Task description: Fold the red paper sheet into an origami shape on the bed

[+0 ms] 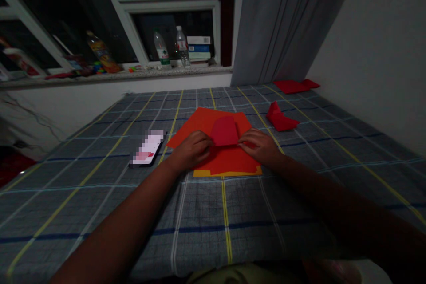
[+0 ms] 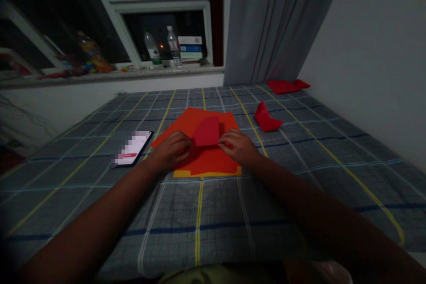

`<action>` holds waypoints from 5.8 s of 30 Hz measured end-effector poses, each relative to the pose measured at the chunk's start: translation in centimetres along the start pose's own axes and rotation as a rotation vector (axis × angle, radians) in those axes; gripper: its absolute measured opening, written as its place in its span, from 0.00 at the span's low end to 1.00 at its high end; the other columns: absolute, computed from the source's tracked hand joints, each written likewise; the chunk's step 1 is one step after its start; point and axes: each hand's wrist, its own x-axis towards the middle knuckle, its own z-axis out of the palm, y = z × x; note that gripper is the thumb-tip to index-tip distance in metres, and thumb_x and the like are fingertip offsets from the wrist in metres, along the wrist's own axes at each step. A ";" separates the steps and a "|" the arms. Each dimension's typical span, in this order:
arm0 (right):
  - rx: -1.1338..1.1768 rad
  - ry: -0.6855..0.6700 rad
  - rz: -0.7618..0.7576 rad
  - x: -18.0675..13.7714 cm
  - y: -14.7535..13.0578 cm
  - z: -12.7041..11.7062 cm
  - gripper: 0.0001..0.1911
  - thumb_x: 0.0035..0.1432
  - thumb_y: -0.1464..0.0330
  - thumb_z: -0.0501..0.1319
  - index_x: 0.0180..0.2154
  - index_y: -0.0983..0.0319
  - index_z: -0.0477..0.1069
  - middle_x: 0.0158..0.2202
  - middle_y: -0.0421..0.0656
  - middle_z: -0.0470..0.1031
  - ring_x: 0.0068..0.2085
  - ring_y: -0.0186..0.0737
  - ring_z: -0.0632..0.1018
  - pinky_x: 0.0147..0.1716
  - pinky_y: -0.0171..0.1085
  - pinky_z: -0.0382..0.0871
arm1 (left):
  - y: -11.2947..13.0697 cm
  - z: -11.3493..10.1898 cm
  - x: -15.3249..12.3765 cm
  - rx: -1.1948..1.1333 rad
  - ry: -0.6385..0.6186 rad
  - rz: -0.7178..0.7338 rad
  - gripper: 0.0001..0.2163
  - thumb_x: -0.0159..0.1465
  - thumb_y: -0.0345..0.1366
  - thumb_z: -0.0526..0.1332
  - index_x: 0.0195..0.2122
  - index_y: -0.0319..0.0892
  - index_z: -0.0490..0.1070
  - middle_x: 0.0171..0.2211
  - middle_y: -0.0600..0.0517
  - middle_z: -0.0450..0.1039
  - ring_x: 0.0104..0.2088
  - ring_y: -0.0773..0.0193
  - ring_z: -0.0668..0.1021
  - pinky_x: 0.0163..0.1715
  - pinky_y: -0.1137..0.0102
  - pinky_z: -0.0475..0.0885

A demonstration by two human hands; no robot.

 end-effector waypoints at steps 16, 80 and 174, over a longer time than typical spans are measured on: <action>-0.215 -0.448 -0.165 -0.1 1.2 -0.1 0.09 0.65 0.70 0.58 0.36 0.62 0.76 0.36 0.47 0.78 0.41 0.44 0.73 0.44 0.43 0.66 | -0.6 0.1 -0.7 0.030 -0.280 -0.028 0.09 0.67 0.34 0.59 0.45 0.40 0.74 0.42 0.45 0.76 0.45 0.58 0.76 0.48 0.62 0.70; 0.057 -0.741 -0.072 0.8 0.4 -1.9 0.10 0.59 0.75 0.59 0.39 0.61 0.79 0.41 0.46 0.82 0.46 0.44 0.77 0.50 0.43 0.69 | 1.6 0.6 0.3 -0.180 -0.428 -0.099 0.07 0.66 0.38 0.62 0.41 0.46 0.78 0.40 0.50 0.77 0.47 0.59 0.76 0.50 0.62 0.64; 0.125 -0.766 0.016 0.4 0.7 -0.5 0.11 0.61 0.75 0.59 0.40 0.63 0.80 0.39 0.47 0.79 0.44 0.41 0.76 0.48 0.40 0.68 | 1.8 0.4 0.1 0.041 -0.575 -0.517 0.24 0.61 0.53 0.63 0.53 0.44 0.69 0.54 0.43 0.72 0.54 0.47 0.72 0.51 0.55 0.65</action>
